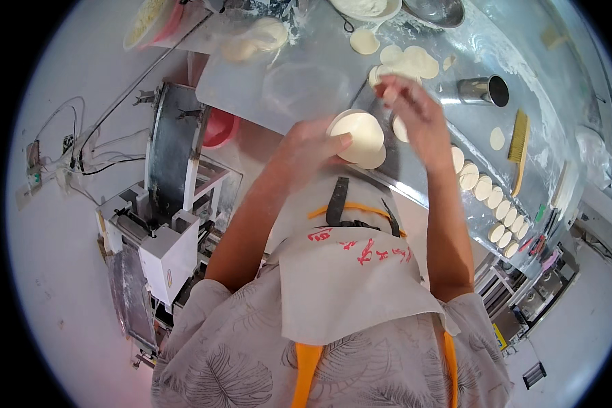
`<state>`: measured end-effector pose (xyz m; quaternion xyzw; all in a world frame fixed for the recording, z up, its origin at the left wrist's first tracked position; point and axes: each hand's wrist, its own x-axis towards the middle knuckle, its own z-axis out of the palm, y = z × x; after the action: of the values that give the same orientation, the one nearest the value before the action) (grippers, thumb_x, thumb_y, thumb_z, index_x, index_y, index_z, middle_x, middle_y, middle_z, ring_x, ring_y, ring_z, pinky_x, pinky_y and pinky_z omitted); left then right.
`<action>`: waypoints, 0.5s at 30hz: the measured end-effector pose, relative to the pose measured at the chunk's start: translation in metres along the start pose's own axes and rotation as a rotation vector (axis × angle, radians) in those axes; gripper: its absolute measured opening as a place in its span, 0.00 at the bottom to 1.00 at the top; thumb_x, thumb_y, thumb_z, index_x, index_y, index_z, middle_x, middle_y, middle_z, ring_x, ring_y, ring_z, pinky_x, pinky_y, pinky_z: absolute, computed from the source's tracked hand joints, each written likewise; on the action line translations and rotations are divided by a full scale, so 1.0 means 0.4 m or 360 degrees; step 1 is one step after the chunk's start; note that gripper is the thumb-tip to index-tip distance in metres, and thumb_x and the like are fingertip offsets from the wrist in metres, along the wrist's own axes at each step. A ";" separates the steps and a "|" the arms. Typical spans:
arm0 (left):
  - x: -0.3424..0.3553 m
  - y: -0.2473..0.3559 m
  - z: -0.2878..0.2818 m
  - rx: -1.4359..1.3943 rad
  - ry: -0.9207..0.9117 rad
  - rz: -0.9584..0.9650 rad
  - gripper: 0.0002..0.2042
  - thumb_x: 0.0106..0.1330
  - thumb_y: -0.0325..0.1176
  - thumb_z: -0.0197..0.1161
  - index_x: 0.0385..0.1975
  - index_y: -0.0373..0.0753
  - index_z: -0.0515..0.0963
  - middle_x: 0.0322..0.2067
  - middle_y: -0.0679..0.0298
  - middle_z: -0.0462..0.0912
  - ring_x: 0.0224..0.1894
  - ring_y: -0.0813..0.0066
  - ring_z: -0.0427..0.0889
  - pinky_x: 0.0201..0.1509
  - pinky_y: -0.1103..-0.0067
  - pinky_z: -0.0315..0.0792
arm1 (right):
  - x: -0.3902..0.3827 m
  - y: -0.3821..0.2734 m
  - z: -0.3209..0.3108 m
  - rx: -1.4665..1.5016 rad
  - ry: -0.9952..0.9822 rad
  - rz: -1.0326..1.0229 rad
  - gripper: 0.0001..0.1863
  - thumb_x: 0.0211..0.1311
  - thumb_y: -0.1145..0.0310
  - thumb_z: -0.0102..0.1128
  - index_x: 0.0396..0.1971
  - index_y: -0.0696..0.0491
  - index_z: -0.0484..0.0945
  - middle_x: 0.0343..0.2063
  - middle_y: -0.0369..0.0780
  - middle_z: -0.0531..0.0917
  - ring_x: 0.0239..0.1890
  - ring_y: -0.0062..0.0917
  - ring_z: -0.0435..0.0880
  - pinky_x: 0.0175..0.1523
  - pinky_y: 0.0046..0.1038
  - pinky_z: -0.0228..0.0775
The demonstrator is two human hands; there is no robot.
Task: The person repeatedly picks up stacks of round dough discs, brushes them with a bristled brush, and places them back on a metal tray. The person also handles a plastic sheet and a metal cutter during the process.
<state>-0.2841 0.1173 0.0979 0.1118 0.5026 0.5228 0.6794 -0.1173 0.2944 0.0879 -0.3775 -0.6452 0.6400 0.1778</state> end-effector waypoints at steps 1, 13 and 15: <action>0.003 0.004 -0.003 0.0019 -0.0012 0.0017 0.22 0.76 0.31 0.66 0.65 0.28 0.76 0.57 0.57 0.85 0.59 0.68 0.85 0.64 0.71 0.80 | -0.039 -0.002 0.018 0.0013 -0.0038 -0.0024 0.18 0.73 0.67 0.70 0.58 0.57 0.83 0.50 0.41 0.87 0.52 0.24 0.84 0.60 0.29 0.77; 0.014 -0.025 0.047 -0.0078 -0.0053 0.0263 0.22 0.74 0.23 0.66 0.67 0.32 0.77 0.58 0.61 0.85 0.60 0.73 0.84 0.65 0.74 0.78 | -0.128 -0.030 0.047 -0.0132 0.0214 -0.0594 0.11 0.70 0.74 0.70 0.51 0.56 0.88 0.49 0.43 0.88 0.47 0.28 0.85 0.53 0.27 0.77; 0.008 -0.024 0.055 0.0110 0.0015 0.0358 0.20 0.75 0.23 0.65 0.66 0.31 0.77 0.57 0.62 0.86 0.59 0.75 0.84 0.64 0.76 0.78 | -0.132 -0.031 0.043 -0.0344 0.0304 -0.0785 0.12 0.67 0.76 0.72 0.49 0.55 0.88 0.48 0.43 0.89 0.48 0.30 0.85 0.52 0.28 0.77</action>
<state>-0.2610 0.1241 0.0997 0.1883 0.5078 0.5786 0.6098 -0.0984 0.2460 0.1114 -0.2844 -0.7624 0.4665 0.3467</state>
